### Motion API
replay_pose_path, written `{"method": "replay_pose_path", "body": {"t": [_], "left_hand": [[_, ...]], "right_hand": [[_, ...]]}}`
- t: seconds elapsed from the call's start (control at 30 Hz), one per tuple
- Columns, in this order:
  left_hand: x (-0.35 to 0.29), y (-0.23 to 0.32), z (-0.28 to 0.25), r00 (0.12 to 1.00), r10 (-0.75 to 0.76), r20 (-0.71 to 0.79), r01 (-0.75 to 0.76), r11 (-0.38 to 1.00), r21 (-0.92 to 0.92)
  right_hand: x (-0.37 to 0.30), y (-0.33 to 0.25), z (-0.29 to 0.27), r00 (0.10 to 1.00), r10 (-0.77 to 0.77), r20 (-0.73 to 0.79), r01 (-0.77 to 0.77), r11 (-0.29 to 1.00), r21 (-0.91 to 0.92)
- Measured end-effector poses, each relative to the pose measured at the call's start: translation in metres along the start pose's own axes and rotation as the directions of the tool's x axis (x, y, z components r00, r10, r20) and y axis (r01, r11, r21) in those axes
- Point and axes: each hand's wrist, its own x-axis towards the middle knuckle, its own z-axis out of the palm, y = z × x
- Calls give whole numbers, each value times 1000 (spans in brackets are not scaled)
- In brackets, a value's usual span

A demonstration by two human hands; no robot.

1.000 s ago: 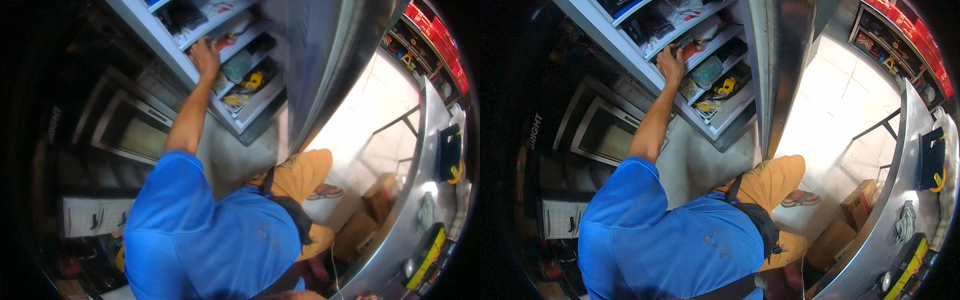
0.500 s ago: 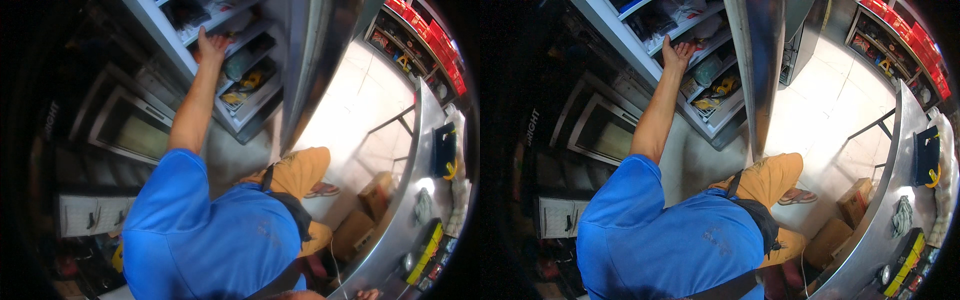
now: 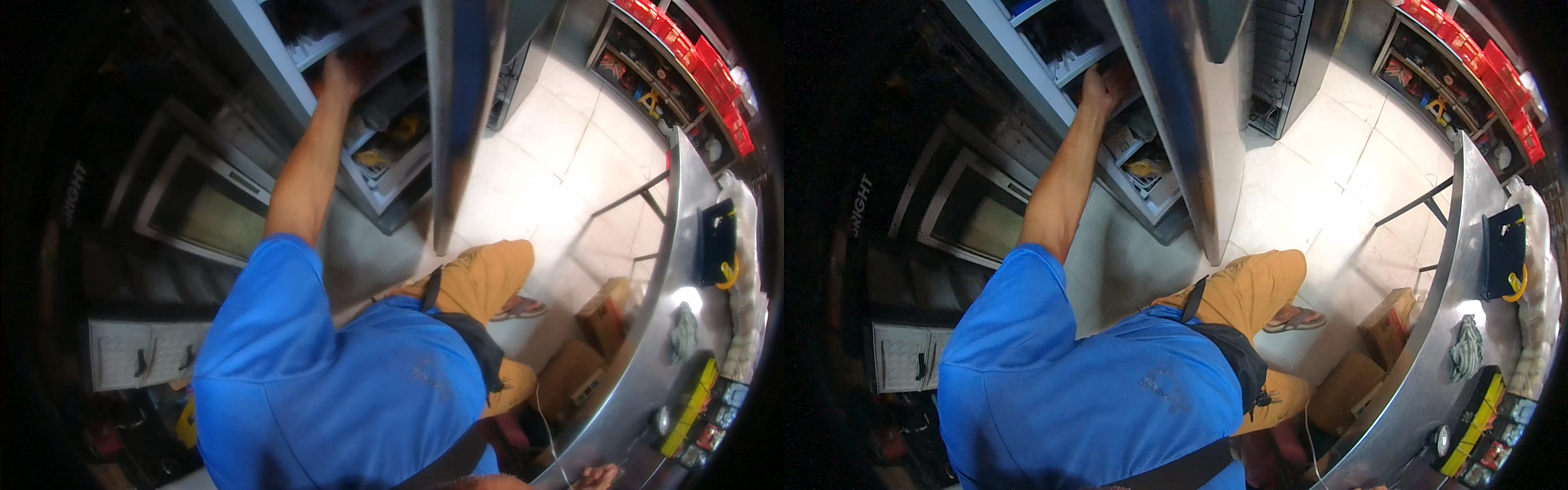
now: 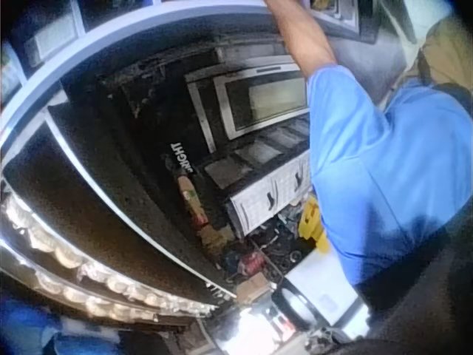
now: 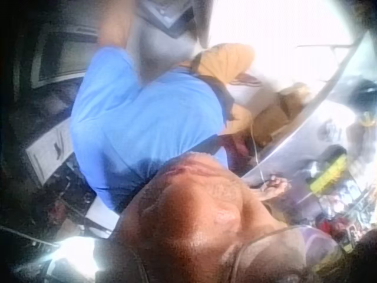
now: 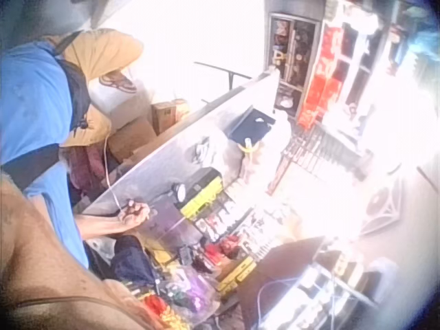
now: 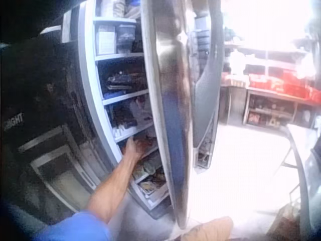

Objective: The person sits at a metal table and uses a cloth to wipe a small object. They then use pliers to strip the insulation from a white wire and retrieve a small box from a nearby cabinet.

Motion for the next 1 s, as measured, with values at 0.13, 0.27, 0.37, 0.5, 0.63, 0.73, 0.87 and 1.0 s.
{"method": "replay_pose_path", "body": {"t": [0.13, 0.27, 0.37, 0.5, 0.63, 0.73, 0.87, 1.0], "left_hand": [[20, 7, 12, 994, -93, -63, 87, 992, -85], [5, 20, 16, 898, -378, -225, 252, 861, -442], [-9, 21, 22, 863, -440, -250, 274, 822, -500], [-46, 15, 25, 840, -477, -259, 300, 805, -511], [-69, 16, 30, 838, -495, -231, 329, 795, -510], [-84, 16, 34, 838, -507, -204, 354, 788, -504], [-88, 21, 34, 848, -506, -156, 377, 784, -494], [-81, 27, 35, 859, -503, -91, 403, 777, -484]], "right_hand": [[-12, -11, 23, 998, -61, 29, 59, 997, 48], [-4, -4, 5, 1000, 28, 10, -28, 1000, -11], [-1, -2, -13, 992, 119, 35, -116, 991, -72], [-1, 0, -1, 998, 49, 37, -50, 998, 29], [-3, 0, 1, 999, 20, 35, -21, 999, 49], [-5, 1, -6, 995, 12, 98, -18, 998, 55], [-6, 1, -11, 996, 63, 67, -68, 996, 65], [-1, 16, -13, 1000, -12, 18, 11, 997, 81]]}}
